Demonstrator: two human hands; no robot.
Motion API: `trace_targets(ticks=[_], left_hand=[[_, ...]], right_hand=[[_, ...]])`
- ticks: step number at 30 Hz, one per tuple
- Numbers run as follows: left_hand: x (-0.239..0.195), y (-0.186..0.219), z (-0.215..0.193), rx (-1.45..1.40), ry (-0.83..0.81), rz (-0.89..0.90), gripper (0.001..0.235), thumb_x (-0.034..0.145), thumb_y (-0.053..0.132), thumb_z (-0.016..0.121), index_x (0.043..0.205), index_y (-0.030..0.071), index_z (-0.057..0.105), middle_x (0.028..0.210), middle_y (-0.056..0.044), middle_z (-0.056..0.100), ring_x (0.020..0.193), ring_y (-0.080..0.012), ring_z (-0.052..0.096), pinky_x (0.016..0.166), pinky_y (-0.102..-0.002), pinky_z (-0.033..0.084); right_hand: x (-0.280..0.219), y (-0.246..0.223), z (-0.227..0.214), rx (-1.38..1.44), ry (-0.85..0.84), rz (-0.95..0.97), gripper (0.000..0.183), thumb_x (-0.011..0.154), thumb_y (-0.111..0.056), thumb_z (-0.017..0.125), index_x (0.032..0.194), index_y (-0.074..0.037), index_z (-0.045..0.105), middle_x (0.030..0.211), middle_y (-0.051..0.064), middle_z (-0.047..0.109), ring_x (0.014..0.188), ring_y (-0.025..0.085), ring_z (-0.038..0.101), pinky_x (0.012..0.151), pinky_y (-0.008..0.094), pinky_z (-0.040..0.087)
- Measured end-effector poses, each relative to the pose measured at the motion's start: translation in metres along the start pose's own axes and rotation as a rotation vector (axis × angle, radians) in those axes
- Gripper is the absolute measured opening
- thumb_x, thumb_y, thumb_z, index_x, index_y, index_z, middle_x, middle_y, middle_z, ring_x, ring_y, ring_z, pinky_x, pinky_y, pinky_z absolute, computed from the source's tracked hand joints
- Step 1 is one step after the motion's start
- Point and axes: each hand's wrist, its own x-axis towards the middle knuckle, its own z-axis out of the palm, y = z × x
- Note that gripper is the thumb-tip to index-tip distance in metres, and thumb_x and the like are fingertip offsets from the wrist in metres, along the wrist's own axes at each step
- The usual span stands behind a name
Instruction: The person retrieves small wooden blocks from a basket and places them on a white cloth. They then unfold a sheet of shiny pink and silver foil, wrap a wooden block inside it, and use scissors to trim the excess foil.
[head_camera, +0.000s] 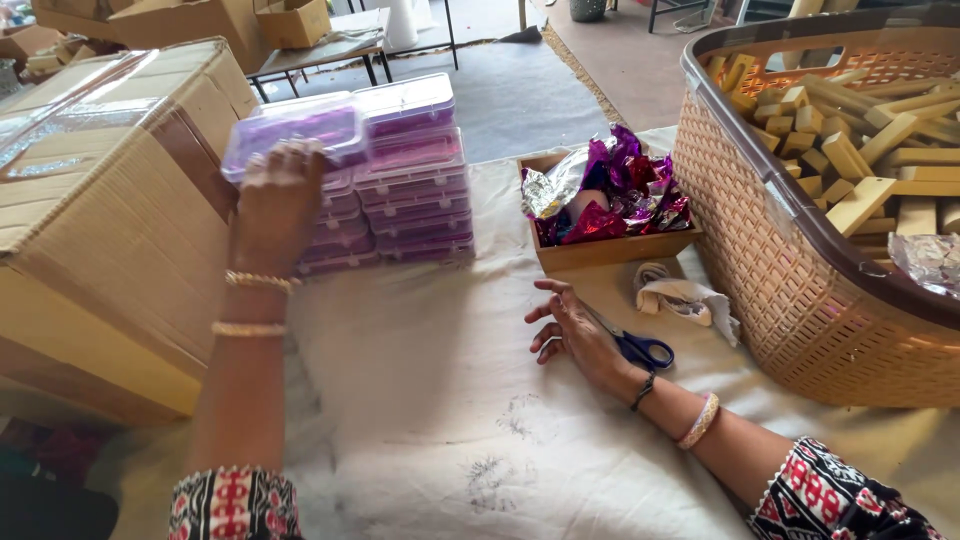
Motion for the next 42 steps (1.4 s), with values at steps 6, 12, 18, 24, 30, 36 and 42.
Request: trace_targets(ticks=[6,12,18,24,30,36,42], left_hand=[[-0.025,-0.026,0.072,-0.158,-0.215,-0.114,0.040,0.099,-0.001,0.055,0.138,0.008,0.055,0.137,-0.020,0.063,0.131,-0.0389,0.057,0.111,-0.056,0.043],[-0.026,-0.031,0.078,-0.340,-0.362,-0.217,0.063,0.089,-0.011,0.052,0.147,0.013,0.049,0.148,-0.018,0.053,0.145,-0.0410,0.040,0.122,-0.055,0.028],[0.011,-0.003,0.077,-0.350,-0.276,-0.274,0.047,0.089,0.009,0.063,0.134,0.010,0.052,0.142,-0.018,0.056,0.138,-0.0374,0.046,0.119,-0.050,0.036],[0.072,0.070,0.091,-0.296,-0.386,-0.238,0.059,0.094,0.003,0.054,0.152,0.010,0.045,0.138,-0.026,0.057,0.128,-0.0383,0.056,0.109,-0.052,0.040],[0.101,0.089,0.114,-0.374,-0.438,-0.351,0.058,0.097,0.002,0.047,0.152,0.022,0.045,0.147,-0.030,0.050,0.113,-0.0403,0.066,0.122,-0.063,0.012],[0.097,0.088,0.152,-0.338,-0.314,-0.350,0.056,0.092,0.003,0.051,0.145,0.023,0.053,0.140,-0.030,0.054,0.114,-0.0427,0.064,0.116,-0.066,0.015],[0.074,0.097,0.121,-0.108,-0.142,-0.416,0.033,0.099,0.015,0.062,0.130,0.006,0.065,0.134,-0.023,0.063,0.130,-0.0407,0.055,0.117,-0.068,0.025]], right_hand=[[0.002,0.004,-0.003,-0.019,-0.014,0.011,0.068,0.096,-0.059,0.045,0.146,-0.015,0.033,0.107,0.009,0.057,0.076,0.014,0.067,0.063,0.030,0.060],[0.000,0.002,0.001,-0.029,-0.045,0.007,0.063,0.098,-0.058,0.046,0.142,-0.013,0.038,0.105,0.008,0.057,0.076,0.013,0.067,0.064,0.028,0.060],[0.009,0.024,-0.009,-0.024,-0.075,-0.006,0.059,0.100,-0.056,0.045,0.139,-0.013,0.041,0.102,0.007,0.058,0.074,0.012,0.066,0.063,0.027,0.058],[0.012,0.033,-0.016,-0.009,-0.097,-0.006,0.053,0.102,-0.052,0.044,0.139,-0.014,0.041,0.103,0.008,0.058,0.074,0.012,0.066,0.063,0.026,0.058],[0.014,0.039,-0.018,0.023,-0.108,0.014,0.051,0.104,-0.049,0.044,0.142,-0.014,0.041,0.103,0.006,0.059,0.073,0.011,0.066,0.062,0.027,0.058],[0.010,0.035,-0.015,0.001,-0.109,0.008,0.050,0.105,-0.047,0.045,0.143,-0.013,0.041,0.103,0.006,0.059,0.074,0.011,0.066,0.063,0.026,0.057],[0.010,0.034,-0.015,0.002,-0.108,0.023,0.049,0.104,-0.047,0.043,0.142,-0.015,0.042,0.103,0.006,0.059,0.075,0.010,0.067,0.063,0.026,0.058]])
